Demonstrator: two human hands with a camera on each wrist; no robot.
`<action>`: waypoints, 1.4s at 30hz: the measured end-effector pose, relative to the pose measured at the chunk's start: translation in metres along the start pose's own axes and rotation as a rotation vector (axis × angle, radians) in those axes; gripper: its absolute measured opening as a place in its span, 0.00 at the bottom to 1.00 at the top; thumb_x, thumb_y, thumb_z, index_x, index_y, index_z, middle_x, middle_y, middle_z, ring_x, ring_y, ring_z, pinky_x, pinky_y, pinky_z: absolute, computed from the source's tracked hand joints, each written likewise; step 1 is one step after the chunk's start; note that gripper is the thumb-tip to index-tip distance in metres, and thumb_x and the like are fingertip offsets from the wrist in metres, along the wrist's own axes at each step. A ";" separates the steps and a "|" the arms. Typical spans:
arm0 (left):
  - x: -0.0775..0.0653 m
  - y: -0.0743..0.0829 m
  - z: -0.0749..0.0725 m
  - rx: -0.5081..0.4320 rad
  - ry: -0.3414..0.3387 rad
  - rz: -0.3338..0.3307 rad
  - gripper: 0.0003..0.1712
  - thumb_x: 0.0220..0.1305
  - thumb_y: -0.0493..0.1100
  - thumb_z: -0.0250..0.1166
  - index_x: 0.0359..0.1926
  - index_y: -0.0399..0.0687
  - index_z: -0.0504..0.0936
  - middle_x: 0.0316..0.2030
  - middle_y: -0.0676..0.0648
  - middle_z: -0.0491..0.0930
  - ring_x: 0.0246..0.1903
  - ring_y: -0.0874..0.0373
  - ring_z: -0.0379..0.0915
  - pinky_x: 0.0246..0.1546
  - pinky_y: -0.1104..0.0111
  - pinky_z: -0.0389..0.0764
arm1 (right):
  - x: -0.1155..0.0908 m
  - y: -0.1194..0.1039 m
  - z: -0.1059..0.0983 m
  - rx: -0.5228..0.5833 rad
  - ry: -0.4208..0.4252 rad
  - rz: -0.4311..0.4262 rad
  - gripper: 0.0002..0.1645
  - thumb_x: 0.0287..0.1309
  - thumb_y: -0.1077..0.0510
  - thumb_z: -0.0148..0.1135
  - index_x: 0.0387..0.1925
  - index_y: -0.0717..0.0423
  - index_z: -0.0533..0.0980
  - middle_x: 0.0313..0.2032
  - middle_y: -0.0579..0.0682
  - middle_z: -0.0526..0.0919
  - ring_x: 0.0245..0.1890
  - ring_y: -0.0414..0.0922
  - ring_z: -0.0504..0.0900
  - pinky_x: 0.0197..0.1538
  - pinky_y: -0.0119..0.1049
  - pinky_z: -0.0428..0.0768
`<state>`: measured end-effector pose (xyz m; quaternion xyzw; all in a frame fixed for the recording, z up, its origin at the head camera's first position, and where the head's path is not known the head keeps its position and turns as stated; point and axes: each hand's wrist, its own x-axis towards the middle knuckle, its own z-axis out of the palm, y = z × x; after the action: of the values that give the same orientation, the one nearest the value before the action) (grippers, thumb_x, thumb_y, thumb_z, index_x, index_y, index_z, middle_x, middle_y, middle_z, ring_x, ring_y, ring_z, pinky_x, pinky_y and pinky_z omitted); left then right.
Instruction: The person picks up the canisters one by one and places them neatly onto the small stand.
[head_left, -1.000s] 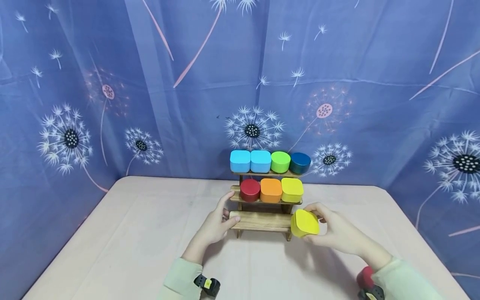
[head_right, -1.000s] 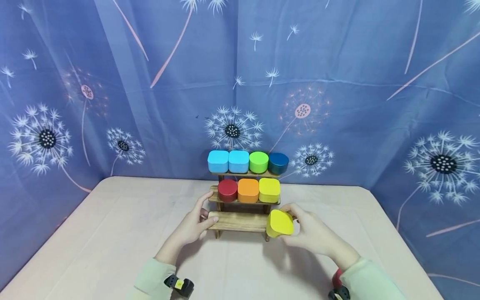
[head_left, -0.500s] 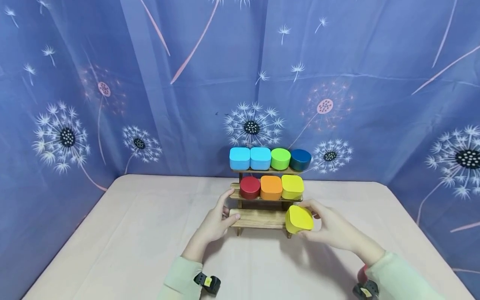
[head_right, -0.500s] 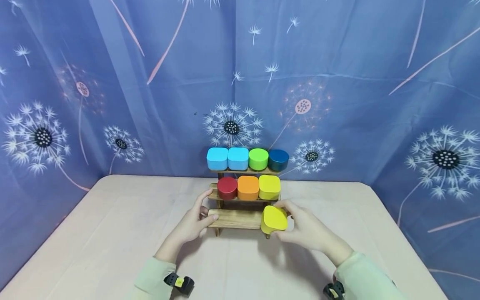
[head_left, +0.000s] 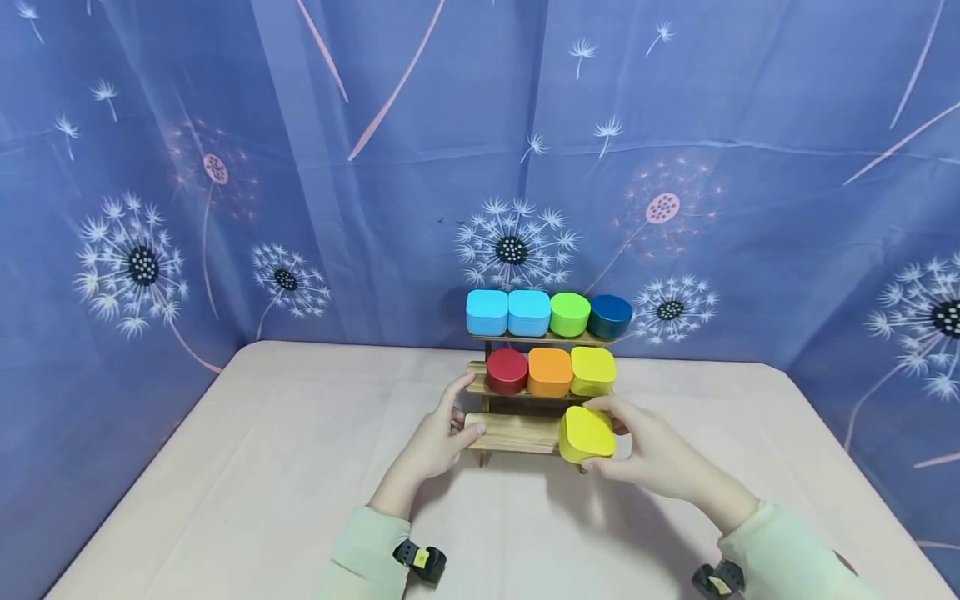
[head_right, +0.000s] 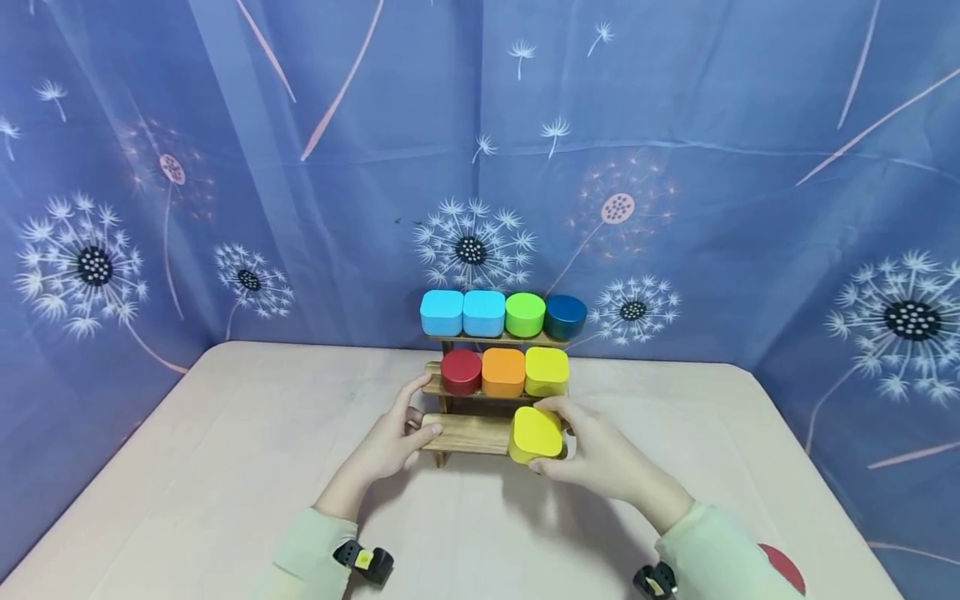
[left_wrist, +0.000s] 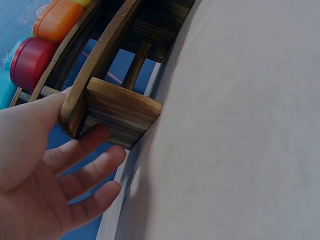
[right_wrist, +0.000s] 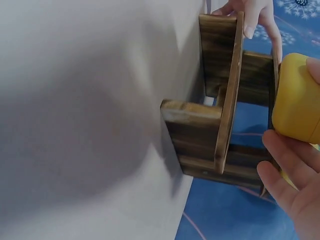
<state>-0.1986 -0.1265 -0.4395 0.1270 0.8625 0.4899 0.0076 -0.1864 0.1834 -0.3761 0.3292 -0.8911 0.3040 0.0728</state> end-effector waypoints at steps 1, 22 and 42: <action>0.000 -0.001 0.001 0.001 0.003 -0.001 0.43 0.64 0.49 0.62 0.71 0.73 0.47 0.33 0.46 0.72 0.27 0.60 0.71 0.24 0.70 0.75 | 0.000 -0.001 0.002 0.009 -0.001 -0.007 0.37 0.40 0.50 0.76 0.53 0.56 0.72 0.42 0.43 0.80 0.36 0.35 0.77 0.40 0.35 0.80; 0.005 0.003 0.000 -0.005 -0.002 0.035 0.41 0.68 0.43 0.57 0.71 0.74 0.46 0.28 0.49 0.72 0.22 0.62 0.64 0.28 0.68 0.71 | 0.026 -0.031 0.017 0.084 -0.059 0.009 0.40 0.44 0.53 0.75 0.59 0.58 0.69 0.48 0.49 0.76 0.40 0.39 0.76 0.41 0.36 0.82; 0.001 0.002 -0.001 0.004 -0.009 -0.011 0.40 0.68 0.43 0.56 0.71 0.76 0.45 0.28 0.50 0.71 0.20 0.62 0.62 0.25 0.69 0.71 | 0.040 -0.041 0.048 -0.012 0.009 -0.033 0.36 0.43 0.49 0.75 0.54 0.55 0.71 0.49 0.49 0.79 0.44 0.41 0.78 0.46 0.40 0.80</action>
<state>-0.1995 -0.1261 -0.4367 0.1244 0.8642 0.4874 0.0141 -0.1881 0.1089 -0.3812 0.3421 -0.8869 0.2988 0.0841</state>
